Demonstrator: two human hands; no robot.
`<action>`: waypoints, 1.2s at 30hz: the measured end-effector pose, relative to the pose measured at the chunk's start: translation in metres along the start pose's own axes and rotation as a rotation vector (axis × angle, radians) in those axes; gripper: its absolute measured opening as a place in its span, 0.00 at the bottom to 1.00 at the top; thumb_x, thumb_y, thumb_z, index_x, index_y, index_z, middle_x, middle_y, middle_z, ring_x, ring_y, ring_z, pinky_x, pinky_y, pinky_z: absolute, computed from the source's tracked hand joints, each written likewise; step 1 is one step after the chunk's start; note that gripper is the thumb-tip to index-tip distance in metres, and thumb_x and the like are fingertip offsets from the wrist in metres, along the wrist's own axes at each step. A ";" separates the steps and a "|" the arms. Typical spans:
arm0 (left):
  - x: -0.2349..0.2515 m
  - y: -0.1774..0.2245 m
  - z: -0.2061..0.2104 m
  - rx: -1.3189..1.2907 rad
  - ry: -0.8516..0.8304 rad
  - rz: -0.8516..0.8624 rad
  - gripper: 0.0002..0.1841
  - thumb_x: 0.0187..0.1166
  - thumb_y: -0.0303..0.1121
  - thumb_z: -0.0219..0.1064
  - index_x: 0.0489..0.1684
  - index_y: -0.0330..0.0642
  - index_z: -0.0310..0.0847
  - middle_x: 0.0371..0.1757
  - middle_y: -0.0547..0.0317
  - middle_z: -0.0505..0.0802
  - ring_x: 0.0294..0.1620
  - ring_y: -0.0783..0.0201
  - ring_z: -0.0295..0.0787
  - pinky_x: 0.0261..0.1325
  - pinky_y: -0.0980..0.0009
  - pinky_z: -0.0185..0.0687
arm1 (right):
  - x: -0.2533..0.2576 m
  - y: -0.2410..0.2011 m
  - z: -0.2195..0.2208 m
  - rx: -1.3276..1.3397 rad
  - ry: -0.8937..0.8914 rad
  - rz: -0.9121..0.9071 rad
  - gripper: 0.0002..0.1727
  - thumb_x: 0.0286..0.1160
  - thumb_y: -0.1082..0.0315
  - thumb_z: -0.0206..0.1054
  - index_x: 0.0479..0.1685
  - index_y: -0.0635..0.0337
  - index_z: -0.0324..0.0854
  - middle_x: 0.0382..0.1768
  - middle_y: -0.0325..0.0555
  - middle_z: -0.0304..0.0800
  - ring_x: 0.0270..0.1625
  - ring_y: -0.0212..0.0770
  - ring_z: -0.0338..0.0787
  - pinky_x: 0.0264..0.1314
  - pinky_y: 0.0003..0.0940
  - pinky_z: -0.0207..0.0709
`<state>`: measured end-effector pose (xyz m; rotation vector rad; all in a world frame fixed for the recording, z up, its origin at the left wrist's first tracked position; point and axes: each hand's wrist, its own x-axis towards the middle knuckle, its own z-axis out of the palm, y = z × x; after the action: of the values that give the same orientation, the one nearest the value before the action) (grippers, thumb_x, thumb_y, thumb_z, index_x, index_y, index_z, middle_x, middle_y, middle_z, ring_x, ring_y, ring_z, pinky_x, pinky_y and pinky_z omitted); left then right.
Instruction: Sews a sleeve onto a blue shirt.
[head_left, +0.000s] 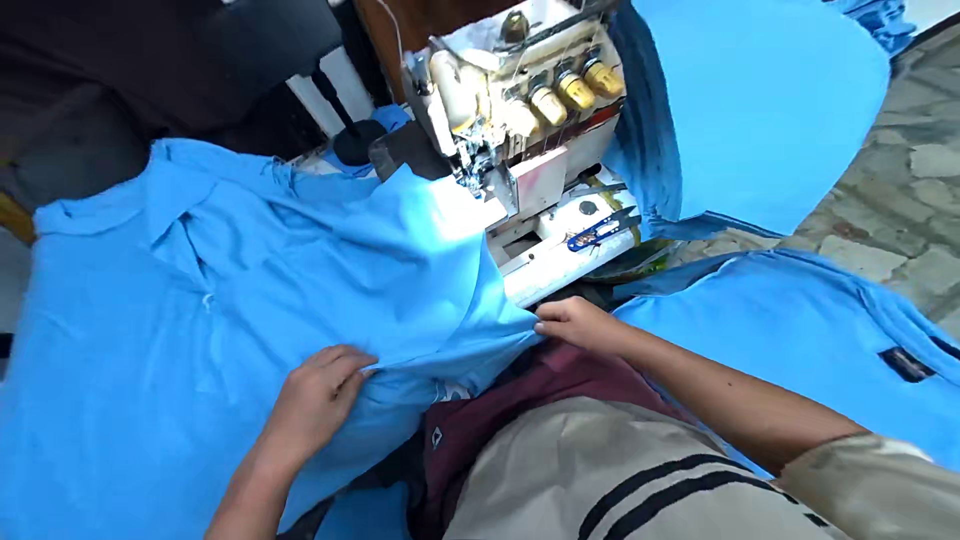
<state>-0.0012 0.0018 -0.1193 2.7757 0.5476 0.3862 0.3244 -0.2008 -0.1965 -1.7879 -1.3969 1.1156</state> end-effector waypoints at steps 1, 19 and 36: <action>0.001 0.001 -0.005 -0.057 0.019 -0.068 0.14 0.75 0.33 0.62 0.35 0.34 0.93 0.41 0.50 0.96 0.44 0.61 0.94 0.51 0.64 0.88 | 0.007 -0.005 -0.007 0.008 0.036 -0.023 0.16 0.88 0.65 0.59 0.44 0.72 0.86 0.37 0.55 0.87 0.42 0.43 0.83 0.52 0.45 0.75; 0.053 0.034 -0.091 -1.254 0.244 -0.201 0.16 0.89 0.49 0.56 0.51 0.61 0.92 0.45 0.74 0.97 0.46 0.79 0.93 0.50 0.79 0.90 | 0.022 -0.028 -0.022 1.006 0.287 -0.145 0.13 0.86 0.73 0.56 0.28 0.57 0.77 0.21 0.35 0.83 0.27 0.26 0.84 0.36 0.24 0.80; 0.008 0.143 0.066 -0.733 -0.111 0.214 0.15 0.90 0.36 0.58 0.33 0.34 0.74 0.63 0.42 0.91 0.69 0.68 0.88 0.69 0.74 0.83 | 0.024 -0.026 -0.016 0.962 0.289 -0.160 0.14 0.84 0.72 0.56 0.25 0.56 0.76 0.20 0.34 0.82 0.25 0.24 0.82 0.33 0.21 0.78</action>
<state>0.0734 -0.1364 -0.1323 2.1241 0.0490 0.3784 0.3291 -0.1706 -0.1725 -1.0505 -0.6207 1.1082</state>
